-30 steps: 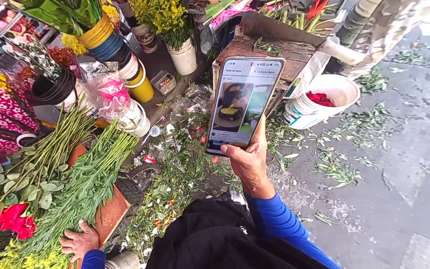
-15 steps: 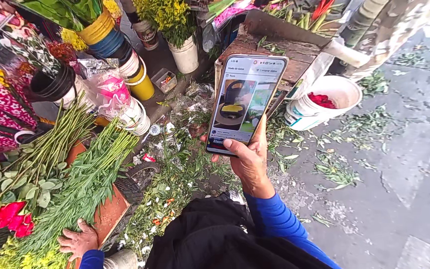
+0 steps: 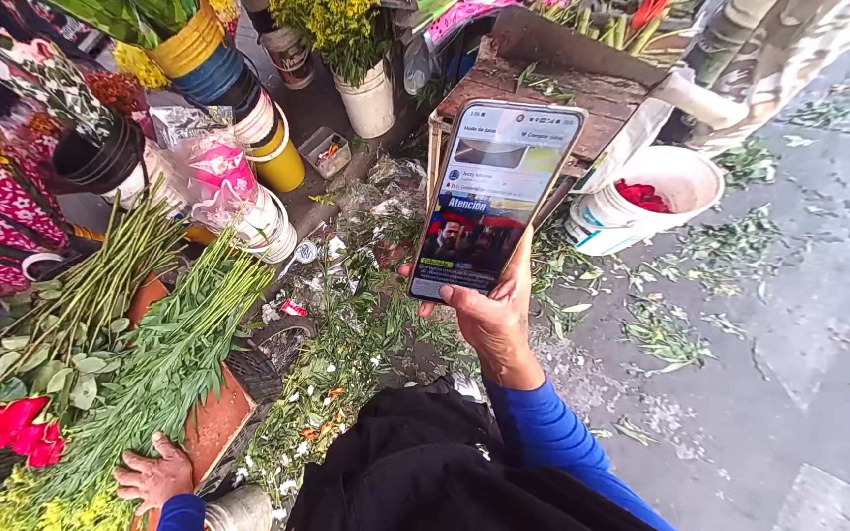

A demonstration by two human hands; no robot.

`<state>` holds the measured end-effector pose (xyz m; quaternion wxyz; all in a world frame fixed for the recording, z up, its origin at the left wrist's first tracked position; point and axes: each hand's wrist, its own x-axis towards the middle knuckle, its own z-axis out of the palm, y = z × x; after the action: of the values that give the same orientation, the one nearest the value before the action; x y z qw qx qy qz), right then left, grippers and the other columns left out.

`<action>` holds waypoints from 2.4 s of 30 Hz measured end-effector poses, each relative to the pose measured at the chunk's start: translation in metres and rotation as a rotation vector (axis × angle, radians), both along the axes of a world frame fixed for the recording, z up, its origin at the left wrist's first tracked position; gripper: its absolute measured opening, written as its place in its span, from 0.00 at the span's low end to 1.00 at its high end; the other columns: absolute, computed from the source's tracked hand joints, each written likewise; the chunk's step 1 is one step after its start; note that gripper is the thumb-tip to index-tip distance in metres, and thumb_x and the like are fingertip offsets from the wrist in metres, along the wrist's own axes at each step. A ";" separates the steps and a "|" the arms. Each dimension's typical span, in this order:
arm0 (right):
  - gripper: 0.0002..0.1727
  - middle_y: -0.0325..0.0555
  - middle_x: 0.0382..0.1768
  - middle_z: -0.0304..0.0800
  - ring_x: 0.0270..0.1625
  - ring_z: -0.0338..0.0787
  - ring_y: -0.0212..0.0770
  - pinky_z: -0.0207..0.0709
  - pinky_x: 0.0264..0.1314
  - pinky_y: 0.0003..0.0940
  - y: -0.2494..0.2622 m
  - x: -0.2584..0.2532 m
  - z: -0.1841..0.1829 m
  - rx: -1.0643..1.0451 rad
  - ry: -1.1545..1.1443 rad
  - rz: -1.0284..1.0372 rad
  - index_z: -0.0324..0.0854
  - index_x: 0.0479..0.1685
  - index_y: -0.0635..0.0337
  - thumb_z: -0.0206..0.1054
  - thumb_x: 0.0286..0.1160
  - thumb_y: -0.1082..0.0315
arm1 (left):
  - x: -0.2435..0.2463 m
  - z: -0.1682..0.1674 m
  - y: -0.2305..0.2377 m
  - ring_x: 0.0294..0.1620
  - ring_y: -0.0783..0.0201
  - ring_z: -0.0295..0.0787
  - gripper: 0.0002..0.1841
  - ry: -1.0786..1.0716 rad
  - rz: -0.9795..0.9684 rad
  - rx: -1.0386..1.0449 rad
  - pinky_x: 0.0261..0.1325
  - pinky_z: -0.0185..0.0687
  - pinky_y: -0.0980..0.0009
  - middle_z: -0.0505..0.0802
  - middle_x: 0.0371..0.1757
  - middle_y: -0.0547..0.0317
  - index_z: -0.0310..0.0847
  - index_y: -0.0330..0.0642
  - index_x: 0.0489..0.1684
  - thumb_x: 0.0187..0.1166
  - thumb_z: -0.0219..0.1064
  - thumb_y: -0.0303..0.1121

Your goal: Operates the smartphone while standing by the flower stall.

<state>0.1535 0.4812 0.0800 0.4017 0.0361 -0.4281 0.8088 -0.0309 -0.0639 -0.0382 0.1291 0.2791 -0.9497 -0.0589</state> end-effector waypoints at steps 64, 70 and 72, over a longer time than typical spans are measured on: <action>0.47 0.53 0.58 0.89 0.46 0.96 0.53 0.93 0.27 0.42 0.031 -0.015 -0.042 -0.069 -0.090 -0.093 0.52 0.82 0.46 0.69 0.59 0.84 | 0.003 0.006 0.006 0.94 0.33 0.45 0.46 -0.004 -0.028 0.002 0.79 0.52 0.22 0.54 0.94 0.38 0.52 0.50 0.95 0.83 0.36 0.72; 0.47 0.53 0.60 0.88 0.48 0.96 0.53 0.93 0.28 0.41 0.030 -0.015 -0.040 -0.054 -0.092 -0.089 0.52 0.81 0.45 0.70 0.59 0.84 | 0.003 0.005 0.005 0.94 0.33 0.45 0.45 -0.011 -0.026 0.001 0.80 0.52 0.22 0.54 0.94 0.38 0.52 0.49 0.95 0.83 0.37 0.72; 0.46 0.53 0.59 0.88 0.48 0.96 0.54 0.94 0.28 0.42 0.030 -0.014 -0.039 -0.050 -0.086 -0.083 0.53 0.81 0.46 0.70 0.60 0.84 | 0.002 0.004 0.003 0.93 0.33 0.46 0.45 -0.011 -0.026 -0.007 0.79 0.53 0.22 0.54 0.94 0.38 0.52 0.50 0.94 0.83 0.36 0.71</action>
<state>0.1393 0.5110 0.0411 0.4168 -0.0266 -0.4259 0.8026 -0.0291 -0.0607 -0.0343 0.1239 0.2668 -0.9542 -0.0555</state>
